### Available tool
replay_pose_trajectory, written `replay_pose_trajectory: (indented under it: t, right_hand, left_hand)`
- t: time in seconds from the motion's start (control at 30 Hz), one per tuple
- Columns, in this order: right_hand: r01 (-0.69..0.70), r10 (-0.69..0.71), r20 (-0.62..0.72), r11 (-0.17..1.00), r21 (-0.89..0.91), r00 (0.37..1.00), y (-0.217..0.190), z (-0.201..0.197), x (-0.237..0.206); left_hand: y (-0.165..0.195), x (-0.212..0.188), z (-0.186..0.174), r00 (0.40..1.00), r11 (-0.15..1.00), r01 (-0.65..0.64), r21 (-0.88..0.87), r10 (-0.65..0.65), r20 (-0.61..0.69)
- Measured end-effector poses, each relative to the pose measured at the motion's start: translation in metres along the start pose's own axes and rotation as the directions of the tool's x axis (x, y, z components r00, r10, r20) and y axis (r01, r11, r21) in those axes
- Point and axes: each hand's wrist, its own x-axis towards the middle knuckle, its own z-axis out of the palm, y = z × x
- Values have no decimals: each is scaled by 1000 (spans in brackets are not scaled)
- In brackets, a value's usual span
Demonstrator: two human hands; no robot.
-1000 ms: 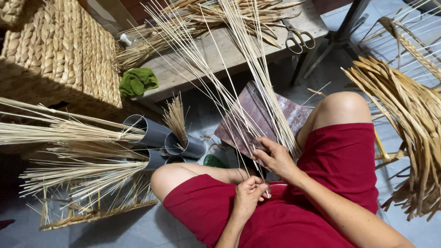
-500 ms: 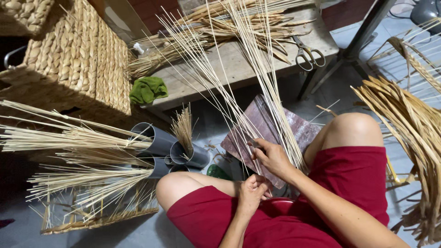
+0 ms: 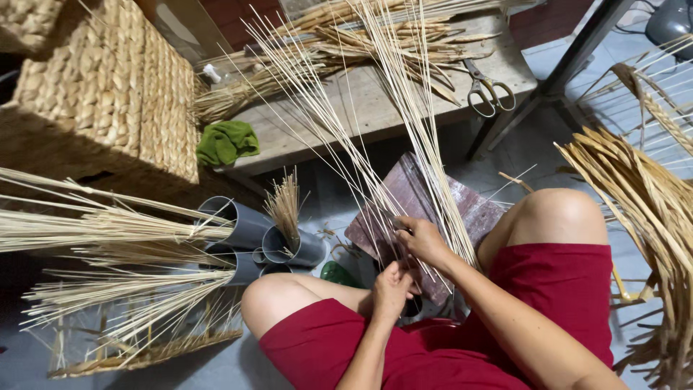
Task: The person sits on the floor holding a long thin bamboo stick and uses a knife to shave and point its end against a small board resting on their lap. They rotate the stick, repeat the shaving strokes on multiple sections, and set finished sticks aside among bundles of similar sticks.
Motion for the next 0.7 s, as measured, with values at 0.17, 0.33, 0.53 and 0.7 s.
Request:
replay_pose_trajectory:
  t: [0.17, 0.33, 0.53, 0.7]
  right_hand:
    - [-297, 303, 3, 931, 210, 953, 7, -17, 5]
    - [-319, 381, -343, 921, 225, 859, 14, -55, 24]
    - [-329, 284, -544, 944, 16, 790, 33, -64, 37]
    - [-365, 278, -558, 930, -48, 782, 36, -61, 38]
  left_hand:
    - [4, 8, -3, 992, 995, 18, 103, -5, -123]
    - [13, 1, -7, 935, 842, -262, 472, 343, -92]
    - [35, 13, -14, 880, 825, -167, 540, 372, -296]
    - [55, 41, -37, 710, 717, -133, 684, 551, -439]
